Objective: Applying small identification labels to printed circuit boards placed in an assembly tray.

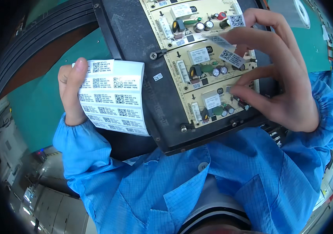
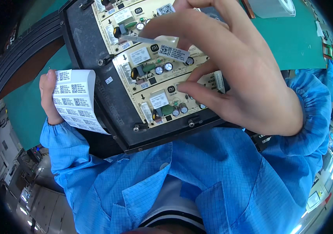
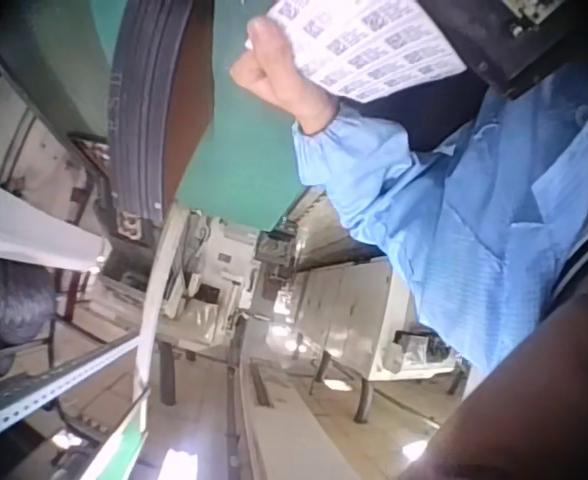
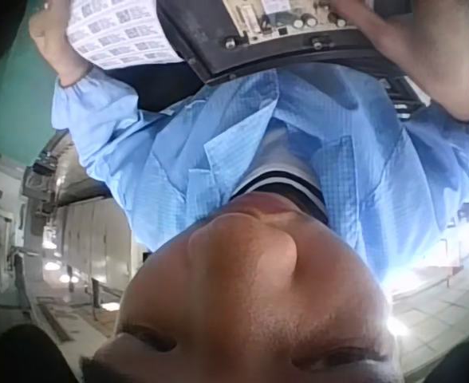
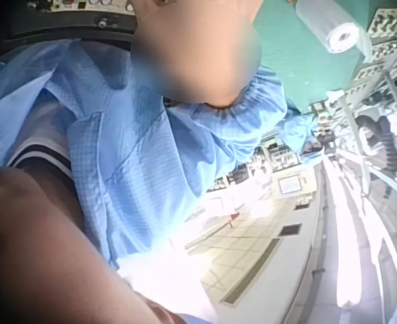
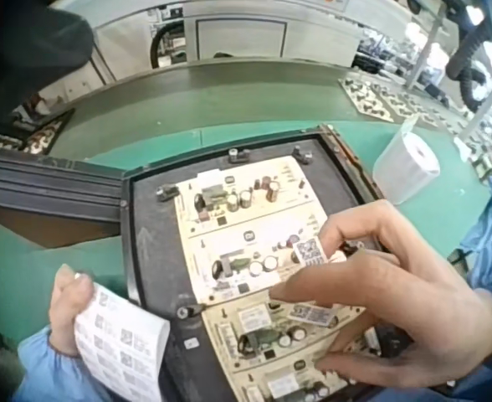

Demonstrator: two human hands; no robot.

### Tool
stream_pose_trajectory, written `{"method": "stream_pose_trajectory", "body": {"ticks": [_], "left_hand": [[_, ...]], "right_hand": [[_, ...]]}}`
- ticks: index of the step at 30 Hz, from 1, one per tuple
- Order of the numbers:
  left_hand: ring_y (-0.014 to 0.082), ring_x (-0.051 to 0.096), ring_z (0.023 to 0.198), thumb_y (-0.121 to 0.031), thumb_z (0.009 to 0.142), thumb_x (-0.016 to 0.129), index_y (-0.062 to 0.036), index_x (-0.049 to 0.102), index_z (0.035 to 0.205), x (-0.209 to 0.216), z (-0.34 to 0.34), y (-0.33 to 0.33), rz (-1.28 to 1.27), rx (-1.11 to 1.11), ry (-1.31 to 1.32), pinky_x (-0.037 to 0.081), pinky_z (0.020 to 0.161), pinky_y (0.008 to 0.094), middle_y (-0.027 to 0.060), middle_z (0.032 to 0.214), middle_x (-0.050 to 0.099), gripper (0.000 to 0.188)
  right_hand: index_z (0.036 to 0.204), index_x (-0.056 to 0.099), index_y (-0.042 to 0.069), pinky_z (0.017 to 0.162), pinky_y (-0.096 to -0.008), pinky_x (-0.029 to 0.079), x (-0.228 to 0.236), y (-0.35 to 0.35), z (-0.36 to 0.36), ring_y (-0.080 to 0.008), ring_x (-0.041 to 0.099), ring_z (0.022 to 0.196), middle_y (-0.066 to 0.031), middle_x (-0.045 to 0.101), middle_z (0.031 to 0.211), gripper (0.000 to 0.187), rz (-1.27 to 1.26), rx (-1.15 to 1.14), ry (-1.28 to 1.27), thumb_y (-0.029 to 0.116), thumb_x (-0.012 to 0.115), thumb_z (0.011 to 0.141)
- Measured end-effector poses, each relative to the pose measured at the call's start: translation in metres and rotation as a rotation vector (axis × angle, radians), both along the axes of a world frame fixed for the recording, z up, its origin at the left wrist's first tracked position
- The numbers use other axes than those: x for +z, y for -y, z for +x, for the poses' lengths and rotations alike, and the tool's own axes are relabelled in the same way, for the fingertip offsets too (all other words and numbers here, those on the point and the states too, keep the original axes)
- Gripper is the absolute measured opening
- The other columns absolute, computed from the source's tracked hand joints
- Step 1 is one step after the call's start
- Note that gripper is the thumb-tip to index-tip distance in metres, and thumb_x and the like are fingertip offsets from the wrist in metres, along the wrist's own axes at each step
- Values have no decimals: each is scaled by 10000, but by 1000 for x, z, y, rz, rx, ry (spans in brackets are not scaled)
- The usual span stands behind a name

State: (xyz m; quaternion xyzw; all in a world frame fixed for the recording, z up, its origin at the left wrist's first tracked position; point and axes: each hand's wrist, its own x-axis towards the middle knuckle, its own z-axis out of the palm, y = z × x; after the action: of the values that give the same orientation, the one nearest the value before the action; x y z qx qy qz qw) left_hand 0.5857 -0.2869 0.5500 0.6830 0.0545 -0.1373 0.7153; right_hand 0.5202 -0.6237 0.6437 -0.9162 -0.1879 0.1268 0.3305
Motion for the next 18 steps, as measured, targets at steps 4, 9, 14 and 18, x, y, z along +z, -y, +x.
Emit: {"method": "stream_pose_trajectory", "body": {"ticks": [4,9,14,18], "left_hand": [[107,600,587,-289,956,698,-113,549,693,-5,1,-4,7,26,21,474,580,260,86,711,688,349],[103,606,585,-360,968,649,-92,568,756,-5,2,-3,70,-1,12,473,579,248,65,709,660,352],[110,610,538,-324,982,648,-79,624,681,2,10,7,-11,-62,29,458,531,248,94,686,701,389],[108,611,537,-336,990,634,-69,646,678,2,4,0,26,-77,36,452,528,240,94,680,700,411]], "right_hand": [[1446,441,94,884,-346,538,1,-20,9,-295,545,1148,-133,349,1428,628,-14,5,0,124,735,892],[1431,450,88,853,-346,537,-1,18,16,-288,558,1105,-129,382,1370,608,-45,5,8,119,733,894],[1416,459,82,821,-346,536,0,74,15,-281,571,1062,-126,415,1312,588,-91,2,17,114,732,896],[1404,466,77,796,-346,535,-5,86,19,-275,582,1028,-123,441,1265,572,-91,43,15,110,730,898]]}}
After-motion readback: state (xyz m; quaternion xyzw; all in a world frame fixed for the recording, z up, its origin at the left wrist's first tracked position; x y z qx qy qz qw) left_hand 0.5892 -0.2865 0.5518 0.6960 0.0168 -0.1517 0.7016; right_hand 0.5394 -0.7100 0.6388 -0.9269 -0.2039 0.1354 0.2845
